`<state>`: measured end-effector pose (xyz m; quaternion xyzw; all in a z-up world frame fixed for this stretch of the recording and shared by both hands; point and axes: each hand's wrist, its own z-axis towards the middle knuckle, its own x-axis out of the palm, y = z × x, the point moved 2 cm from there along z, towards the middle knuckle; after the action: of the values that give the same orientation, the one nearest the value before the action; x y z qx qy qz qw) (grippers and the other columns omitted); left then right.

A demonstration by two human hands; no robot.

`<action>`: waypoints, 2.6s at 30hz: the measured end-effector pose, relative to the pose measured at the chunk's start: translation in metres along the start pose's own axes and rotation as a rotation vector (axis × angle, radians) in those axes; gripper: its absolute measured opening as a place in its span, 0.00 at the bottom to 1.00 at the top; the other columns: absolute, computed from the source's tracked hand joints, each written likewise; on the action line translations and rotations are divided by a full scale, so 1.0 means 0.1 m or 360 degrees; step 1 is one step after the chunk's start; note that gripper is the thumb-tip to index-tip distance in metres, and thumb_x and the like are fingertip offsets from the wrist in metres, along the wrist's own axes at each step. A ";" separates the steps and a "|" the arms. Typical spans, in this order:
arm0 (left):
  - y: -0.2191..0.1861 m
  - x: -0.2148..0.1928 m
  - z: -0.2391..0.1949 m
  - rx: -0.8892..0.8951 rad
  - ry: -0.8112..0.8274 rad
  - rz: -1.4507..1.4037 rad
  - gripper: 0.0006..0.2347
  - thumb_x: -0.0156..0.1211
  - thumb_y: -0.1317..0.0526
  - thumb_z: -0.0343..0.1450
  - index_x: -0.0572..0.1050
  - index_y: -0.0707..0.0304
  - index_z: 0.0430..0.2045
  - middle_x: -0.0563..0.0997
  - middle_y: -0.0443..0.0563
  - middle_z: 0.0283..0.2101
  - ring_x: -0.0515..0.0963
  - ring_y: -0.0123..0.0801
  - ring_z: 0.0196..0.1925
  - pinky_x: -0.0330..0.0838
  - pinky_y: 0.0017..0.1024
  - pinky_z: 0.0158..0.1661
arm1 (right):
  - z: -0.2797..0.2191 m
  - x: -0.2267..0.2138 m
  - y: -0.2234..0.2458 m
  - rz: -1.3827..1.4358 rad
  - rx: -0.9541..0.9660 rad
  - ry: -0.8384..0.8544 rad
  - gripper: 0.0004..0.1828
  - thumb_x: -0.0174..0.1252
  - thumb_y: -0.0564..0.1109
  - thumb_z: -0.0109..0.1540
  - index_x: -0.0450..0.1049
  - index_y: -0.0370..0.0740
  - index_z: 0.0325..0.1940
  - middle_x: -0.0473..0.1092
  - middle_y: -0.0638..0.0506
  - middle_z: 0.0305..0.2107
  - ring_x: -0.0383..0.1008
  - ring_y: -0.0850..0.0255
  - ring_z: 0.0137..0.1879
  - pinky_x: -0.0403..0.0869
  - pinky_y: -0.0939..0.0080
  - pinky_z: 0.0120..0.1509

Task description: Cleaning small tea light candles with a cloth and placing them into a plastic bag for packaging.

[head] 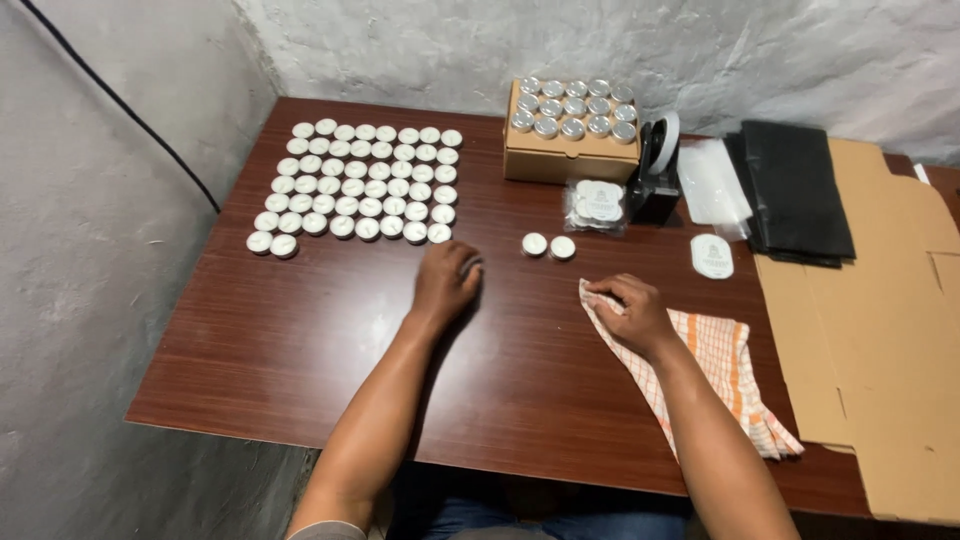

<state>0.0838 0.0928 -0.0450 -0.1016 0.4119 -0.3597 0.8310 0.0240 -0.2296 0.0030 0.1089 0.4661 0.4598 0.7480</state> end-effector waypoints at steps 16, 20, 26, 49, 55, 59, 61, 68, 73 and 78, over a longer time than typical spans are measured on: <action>1.17 -1.56 -0.19 -0.1020 -0.0839 0.0989 0.24 0.77 0.59 0.59 0.76 0.64 0.49 0.71 0.58 0.46 0.76 0.57 0.46 0.75 0.53 0.43 | -0.02 0.00 -0.05 -0.0016 0.0065 0.0013 0.08 0.69 0.43 0.56 0.85 0.47 0.39 0.81 0.51 0.32 0.82 0.50 0.43 0.78 0.53 0.50; 1.22 -1.57 -0.18 -0.1257 -0.0769 0.0817 0.28 0.76 0.58 0.62 0.70 0.66 0.55 0.70 0.61 0.49 0.75 0.58 0.49 0.74 0.51 0.45 | -0.02 -0.01 0.00 -0.0031 0.0124 0.0074 0.09 0.67 0.43 0.57 0.84 0.45 0.41 0.81 0.52 0.35 0.81 0.56 0.44 0.78 0.56 0.51; 1.30 -1.53 -0.16 -0.1447 -0.0738 0.0709 0.32 0.73 0.53 0.66 0.64 0.66 0.62 0.72 0.65 0.53 0.73 0.58 0.54 0.70 0.51 0.51 | -0.02 -0.01 -0.02 -0.0045 0.0185 0.0145 0.10 0.66 0.42 0.57 0.83 0.42 0.43 0.81 0.52 0.37 0.81 0.61 0.45 0.78 0.60 0.51; 0.73 -1.09 0.10 -0.0737 -0.0702 0.0249 0.25 0.70 0.61 0.67 0.71 0.73 0.57 0.73 0.64 0.50 0.77 0.50 0.44 0.75 0.47 0.45 | 0.01 -0.04 0.03 0.0012 0.0285 0.0152 0.12 0.66 0.42 0.58 0.83 0.43 0.46 0.82 0.53 0.39 0.81 0.62 0.47 0.78 0.61 0.52; 0.25 -0.78 0.23 -0.0497 -0.0539 0.0038 0.23 0.75 0.66 0.62 0.78 0.75 0.50 0.75 0.60 0.41 0.81 0.49 0.41 0.79 0.35 0.39 | -0.05 0.01 -0.08 0.0035 0.0183 -0.0059 0.10 0.67 0.42 0.58 0.84 0.44 0.44 0.82 0.47 0.34 0.82 0.47 0.43 0.78 0.50 0.49; 0.07 -0.61 0.25 -0.0448 -0.0348 -0.0085 0.23 0.76 0.65 0.61 0.78 0.74 0.51 0.76 0.61 0.41 0.81 0.48 0.41 0.81 0.33 0.38 | -0.04 0.05 -0.06 -0.0215 -0.0009 -0.0039 0.06 0.66 0.45 0.60 0.83 0.46 0.41 0.81 0.50 0.34 0.82 0.50 0.43 0.78 0.53 0.48; -0.02 -0.52 0.25 -0.0424 -0.0275 -0.0142 0.23 0.76 0.65 0.61 0.78 0.74 0.51 0.76 0.61 0.41 0.82 0.49 0.41 0.82 0.33 0.38 | -0.06 0.03 -0.06 -0.0360 -0.0103 -0.0008 0.05 0.65 0.46 0.61 0.83 0.47 0.41 0.80 0.52 0.35 0.81 0.52 0.43 0.76 0.55 0.47; -0.27 -0.13 0.14 -0.0262 0.0015 -0.0297 0.23 0.75 0.64 0.60 0.80 0.66 0.50 0.77 0.58 0.42 0.82 0.48 0.41 0.82 0.35 0.38 | -0.10 0.08 -0.06 -0.0992 -0.0224 0.0163 0.06 0.62 0.51 0.62 0.80 0.54 0.41 0.73 0.59 0.32 0.74 0.58 0.46 0.69 0.54 0.49; -0.58 -0.07 0.14 -0.0219 0.0168 -0.0467 0.19 0.73 0.67 0.60 0.81 0.68 0.46 0.77 0.60 0.40 0.82 0.51 0.40 0.83 0.38 0.39 | -0.04 0.21 -0.25 -0.1127 -0.0196 0.0331 0.05 0.63 0.51 0.59 0.79 0.53 0.38 0.72 0.59 0.30 0.72 0.59 0.45 0.67 0.54 0.48; -0.63 0.11 0.06 -0.0246 0.0331 -0.0652 0.19 0.74 0.66 0.60 0.81 0.64 0.46 0.78 0.56 0.43 0.83 0.48 0.44 0.83 0.36 0.43 | -0.05 0.36 -0.22 -0.0608 -0.0021 0.0288 0.08 0.59 0.41 0.61 0.82 0.44 0.42 0.75 0.49 0.34 0.77 0.49 0.43 0.75 0.56 0.44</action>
<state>0.0597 0.0393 -0.0184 -0.2086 0.4925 -0.4967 0.6836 0.0386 -0.2145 -0.0342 -0.0280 0.5404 0.3207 0.7773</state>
